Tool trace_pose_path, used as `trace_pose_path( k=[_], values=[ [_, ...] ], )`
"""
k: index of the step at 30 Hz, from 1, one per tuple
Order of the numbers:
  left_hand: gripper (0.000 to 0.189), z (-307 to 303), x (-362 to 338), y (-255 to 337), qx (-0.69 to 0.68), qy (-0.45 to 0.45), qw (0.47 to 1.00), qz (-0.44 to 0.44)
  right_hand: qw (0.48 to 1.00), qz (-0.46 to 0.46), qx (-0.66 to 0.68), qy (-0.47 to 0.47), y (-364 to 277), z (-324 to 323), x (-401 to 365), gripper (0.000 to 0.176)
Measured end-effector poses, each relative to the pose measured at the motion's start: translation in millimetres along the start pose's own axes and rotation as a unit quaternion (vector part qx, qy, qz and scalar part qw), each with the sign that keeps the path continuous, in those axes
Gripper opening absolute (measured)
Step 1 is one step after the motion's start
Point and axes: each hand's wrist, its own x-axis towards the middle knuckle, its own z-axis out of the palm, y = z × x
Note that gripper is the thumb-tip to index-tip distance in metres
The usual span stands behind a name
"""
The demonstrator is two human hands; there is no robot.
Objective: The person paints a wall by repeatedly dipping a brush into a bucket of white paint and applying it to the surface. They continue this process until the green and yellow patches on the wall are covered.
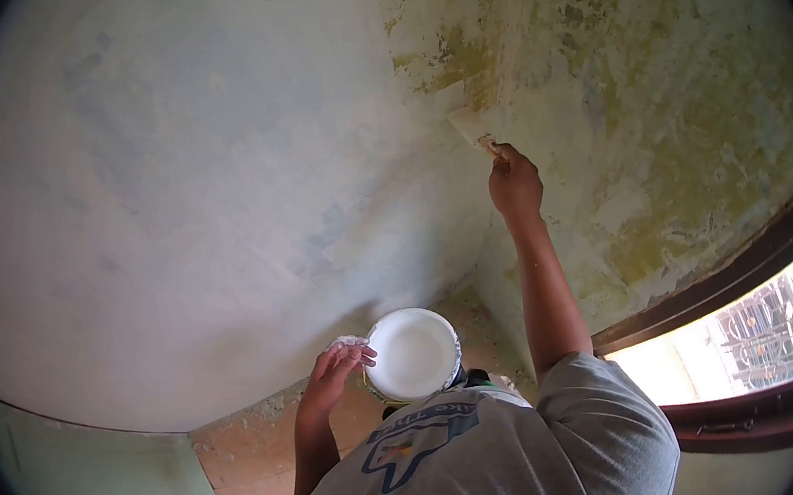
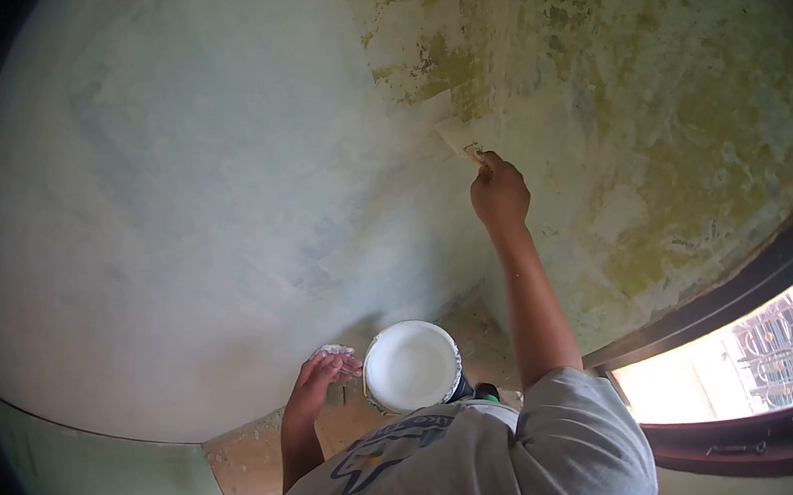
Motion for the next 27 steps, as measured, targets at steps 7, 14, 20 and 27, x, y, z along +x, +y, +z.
trace_pose_path(
  k=[7, 14, 20, 27],
  values=[
    [0.029, -22.2, -6.4, -18.5, -0.029, -0.055, 0.998, -0.025, 0.989, -0.108, 0.090, 0.056, 5.3, 35.5, 9.1, 0.027],
    [0.031, -3.5, 2.4, -7.4, -0.043, -0.037, 0.998, 0.007, 0.999, -0.027, -0.022, -0.031, 34.9, 18.8, -5.7, 0.029],
    [0.030, 35.0, 22.5, -12.4, -0.061, 0.000, 0.998, -0.021, 0.983, -0.080, 0.166, 0.001, 15.6, 6.1, 2.2, 0.029],
    [0.031, 60.4, 36.9, 4.6, 0.026, -0.002, 1.000, -0.006, 0.989, -0.117, 0.050, -0.075, 20.9, 5.2, -2.8, 0.032]
  ],
)
